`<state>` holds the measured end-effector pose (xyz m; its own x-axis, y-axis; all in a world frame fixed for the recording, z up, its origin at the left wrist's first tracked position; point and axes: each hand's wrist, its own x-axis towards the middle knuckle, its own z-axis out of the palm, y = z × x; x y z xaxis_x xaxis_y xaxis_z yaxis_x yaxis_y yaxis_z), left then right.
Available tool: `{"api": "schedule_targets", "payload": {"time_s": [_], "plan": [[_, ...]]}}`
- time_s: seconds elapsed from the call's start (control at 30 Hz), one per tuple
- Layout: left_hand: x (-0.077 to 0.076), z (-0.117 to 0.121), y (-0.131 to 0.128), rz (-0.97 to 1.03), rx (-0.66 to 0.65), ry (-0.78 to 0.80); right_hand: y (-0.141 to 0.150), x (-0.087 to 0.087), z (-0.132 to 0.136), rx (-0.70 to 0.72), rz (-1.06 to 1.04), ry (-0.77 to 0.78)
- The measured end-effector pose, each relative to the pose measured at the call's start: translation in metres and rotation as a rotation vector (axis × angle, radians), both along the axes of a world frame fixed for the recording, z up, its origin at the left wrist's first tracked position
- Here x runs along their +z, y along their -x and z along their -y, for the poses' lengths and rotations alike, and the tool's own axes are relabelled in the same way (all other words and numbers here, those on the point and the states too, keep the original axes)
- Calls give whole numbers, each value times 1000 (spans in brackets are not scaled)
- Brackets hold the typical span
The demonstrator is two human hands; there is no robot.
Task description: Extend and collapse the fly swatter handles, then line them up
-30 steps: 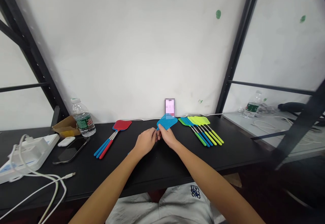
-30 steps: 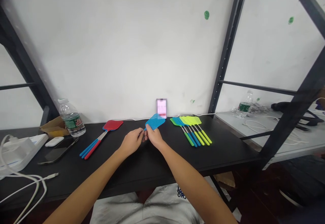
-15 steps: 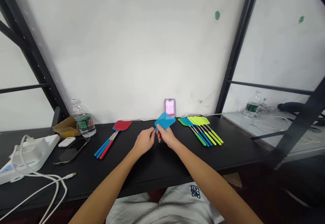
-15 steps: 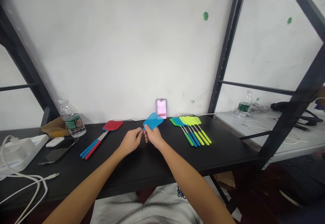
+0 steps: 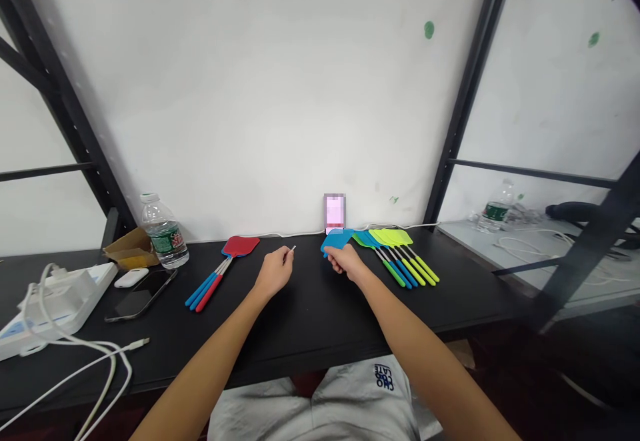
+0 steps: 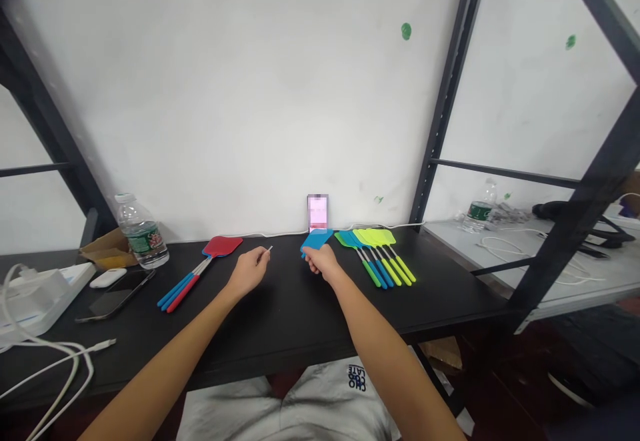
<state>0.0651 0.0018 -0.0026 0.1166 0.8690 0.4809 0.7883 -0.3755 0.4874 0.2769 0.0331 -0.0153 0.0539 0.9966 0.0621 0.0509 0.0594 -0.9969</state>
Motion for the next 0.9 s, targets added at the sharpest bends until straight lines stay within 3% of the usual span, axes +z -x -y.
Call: {"api": "schedule_targets", "payload": {"time_s": [0.2, 0.37, 0.47, 0.57, 0.63, 0.77, 0.83, 0.9], "plan": [[-2, 1, -1, 10, 27, 29, -4, -6, -7, 83, 163, 187], [-4, 2, -4, -18, 20, 42, -9, 0, -8, 43, 236, 296], [-4, 5, -4, -24, 20, 2, -12, 7, -2, -107, 468, 245], [-3, 9, -7, -13, -9, -65, -8, 13, 8, -254, 714, 52], [-1, 14, -11, 14, -48, -107, 2, 15, 17, -177, 704, -127], [2, 24, -20, 103, -176, -132, 34, 7, 33, 324, 418, -320], [3, 28, -23, 133, -230, -138, 47, 2, 37, 378, 344, -368], [2, 29, -24, 150, -251, -138, 53, -2, 38, 320, 309, -415]]}}
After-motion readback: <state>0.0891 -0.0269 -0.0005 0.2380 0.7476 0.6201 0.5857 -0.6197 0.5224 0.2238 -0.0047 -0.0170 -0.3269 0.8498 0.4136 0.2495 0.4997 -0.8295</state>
